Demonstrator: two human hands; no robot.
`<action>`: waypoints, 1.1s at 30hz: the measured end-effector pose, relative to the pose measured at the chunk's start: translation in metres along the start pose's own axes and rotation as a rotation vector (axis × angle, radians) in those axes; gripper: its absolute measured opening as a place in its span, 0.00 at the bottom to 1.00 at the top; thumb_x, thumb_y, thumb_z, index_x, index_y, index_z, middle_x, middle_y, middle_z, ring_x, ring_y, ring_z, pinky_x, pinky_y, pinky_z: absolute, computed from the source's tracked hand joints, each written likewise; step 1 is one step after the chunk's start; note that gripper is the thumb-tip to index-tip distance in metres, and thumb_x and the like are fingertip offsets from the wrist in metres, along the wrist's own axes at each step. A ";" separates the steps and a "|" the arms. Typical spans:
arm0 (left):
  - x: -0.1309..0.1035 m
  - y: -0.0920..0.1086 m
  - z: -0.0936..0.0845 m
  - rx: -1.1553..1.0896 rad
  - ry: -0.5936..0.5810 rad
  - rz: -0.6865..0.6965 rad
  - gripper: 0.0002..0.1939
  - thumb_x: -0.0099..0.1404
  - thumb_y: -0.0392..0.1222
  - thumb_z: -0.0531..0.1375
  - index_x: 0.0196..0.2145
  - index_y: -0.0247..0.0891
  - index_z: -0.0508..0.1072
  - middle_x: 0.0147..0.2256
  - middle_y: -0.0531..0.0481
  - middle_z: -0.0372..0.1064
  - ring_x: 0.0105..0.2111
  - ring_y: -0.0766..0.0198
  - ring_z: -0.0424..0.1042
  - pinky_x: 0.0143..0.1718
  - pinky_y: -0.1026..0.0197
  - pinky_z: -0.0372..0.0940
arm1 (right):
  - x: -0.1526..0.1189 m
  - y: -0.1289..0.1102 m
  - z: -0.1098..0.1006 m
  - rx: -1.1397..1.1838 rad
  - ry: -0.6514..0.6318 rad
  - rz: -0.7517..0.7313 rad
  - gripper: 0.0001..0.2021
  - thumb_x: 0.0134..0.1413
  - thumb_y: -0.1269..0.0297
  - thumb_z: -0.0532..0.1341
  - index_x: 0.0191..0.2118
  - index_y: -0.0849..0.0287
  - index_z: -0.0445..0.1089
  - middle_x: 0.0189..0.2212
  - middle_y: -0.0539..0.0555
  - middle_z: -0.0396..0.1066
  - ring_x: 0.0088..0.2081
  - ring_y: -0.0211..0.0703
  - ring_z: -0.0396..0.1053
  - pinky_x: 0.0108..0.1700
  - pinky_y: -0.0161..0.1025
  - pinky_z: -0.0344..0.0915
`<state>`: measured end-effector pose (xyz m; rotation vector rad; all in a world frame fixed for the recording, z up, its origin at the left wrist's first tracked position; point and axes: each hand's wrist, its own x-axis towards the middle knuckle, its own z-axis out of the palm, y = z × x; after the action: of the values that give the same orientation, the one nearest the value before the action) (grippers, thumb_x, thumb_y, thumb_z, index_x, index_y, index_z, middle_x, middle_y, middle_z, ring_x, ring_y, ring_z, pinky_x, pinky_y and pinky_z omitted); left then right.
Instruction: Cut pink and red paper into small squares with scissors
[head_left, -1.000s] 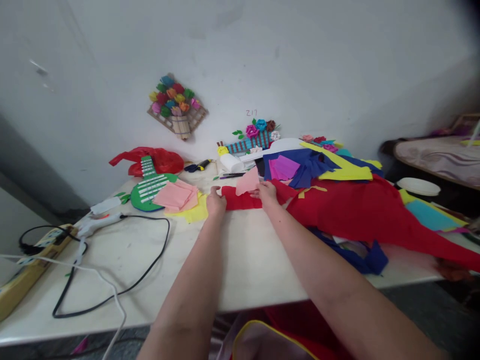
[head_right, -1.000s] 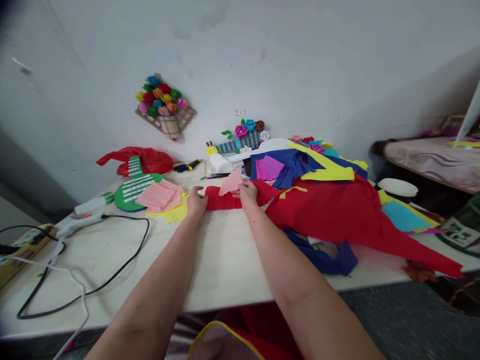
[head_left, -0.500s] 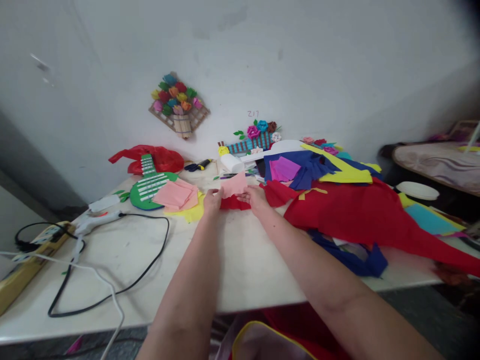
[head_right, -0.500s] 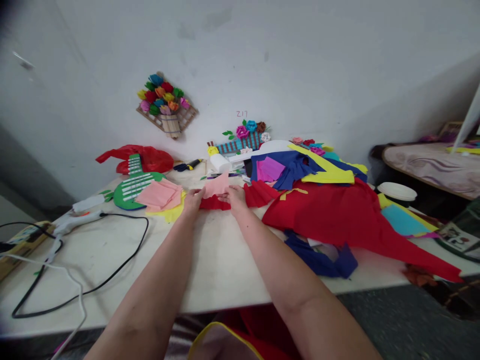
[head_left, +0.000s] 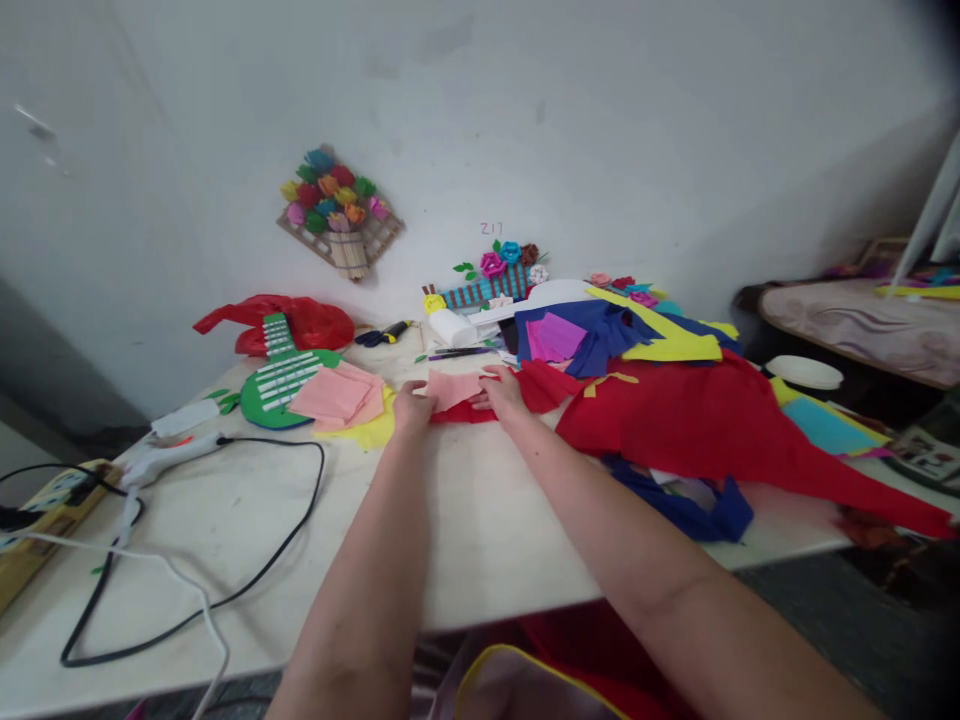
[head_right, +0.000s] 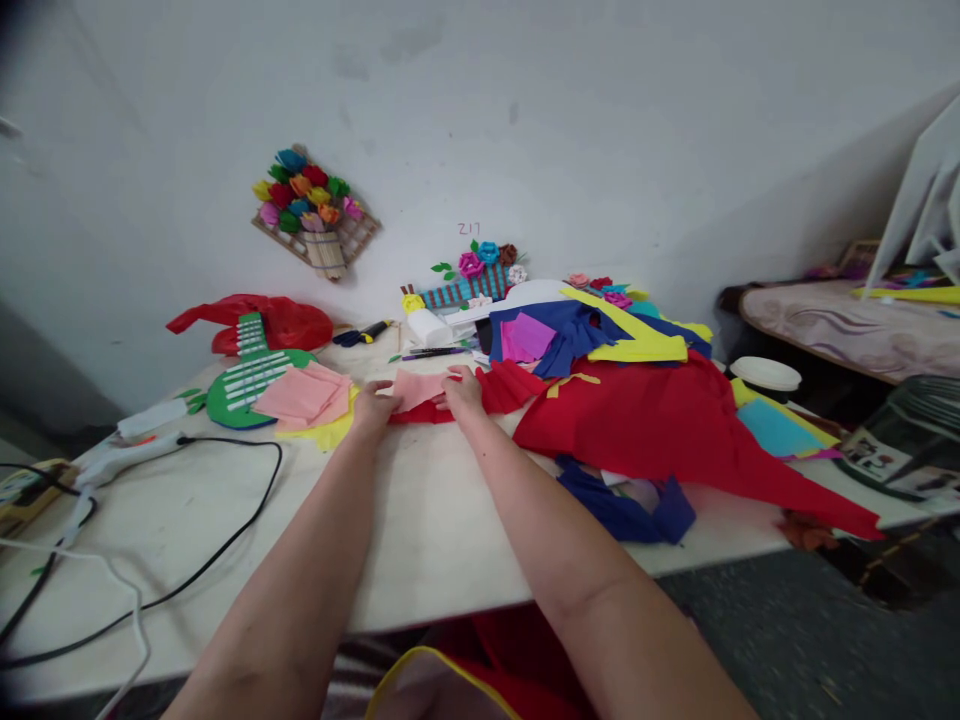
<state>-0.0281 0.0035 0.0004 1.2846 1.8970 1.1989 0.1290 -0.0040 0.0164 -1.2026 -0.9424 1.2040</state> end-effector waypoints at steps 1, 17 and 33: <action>-0.001 0.000 -0.001 -0.012 -0.007 0.005 0.23 0.50 0.31 0.61 0.47 0.35 0.70 0.27 0.50 0.72 0.29 0.63 0.73 0.29 0.66 0.64 | 0.003 0.002 -0.003 -0.049 -0.009 -0.018 0.11 0.46 0.76 0.55 0.37 0.58 0.66 0.19 0.44 0.64 0.18 0.37 0.67 0.24 0.35 0.70; -0.002 -0.004 -0.006 -0.100 -0.039 0.053 0.28 0.49 0.30 0.61 0.50 0.35 0.72 0.24 0.52 0.70 0.25 0.66 0.71 0.28 0.67 0.64 | 0.006 -0.018 -0.047 -1.422 0.284 -0.484 0.18 0.54 0.68 0.56 0.51 0.64 0.70 0.55 0.63 0.66 0.57 0.56 0.59 0.62 0.57 0.40; -0.004 -0.004 -0.007 -0.234 -0.012 0.080 0.28 0.48 0.33 0.61 0.50 0.34 0.72 0.22 0.53 0.70 0.23 0.65 0.71 0.27 0.65 0.64 | 0.012 -0.043 -0.070 -1.234 0.291 -0.153 0.18 0.60 0.64 0.52 0.54 0.62 0.65 0.50 0.65 0.69 0.50 0.53 0.69 0.47 0.44 0.64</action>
<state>-0.0336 -0.0027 -0.0001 1.2461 1.6530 1.4047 0.2064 -0.0024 0.0464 -2.1125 -1.5697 0.1913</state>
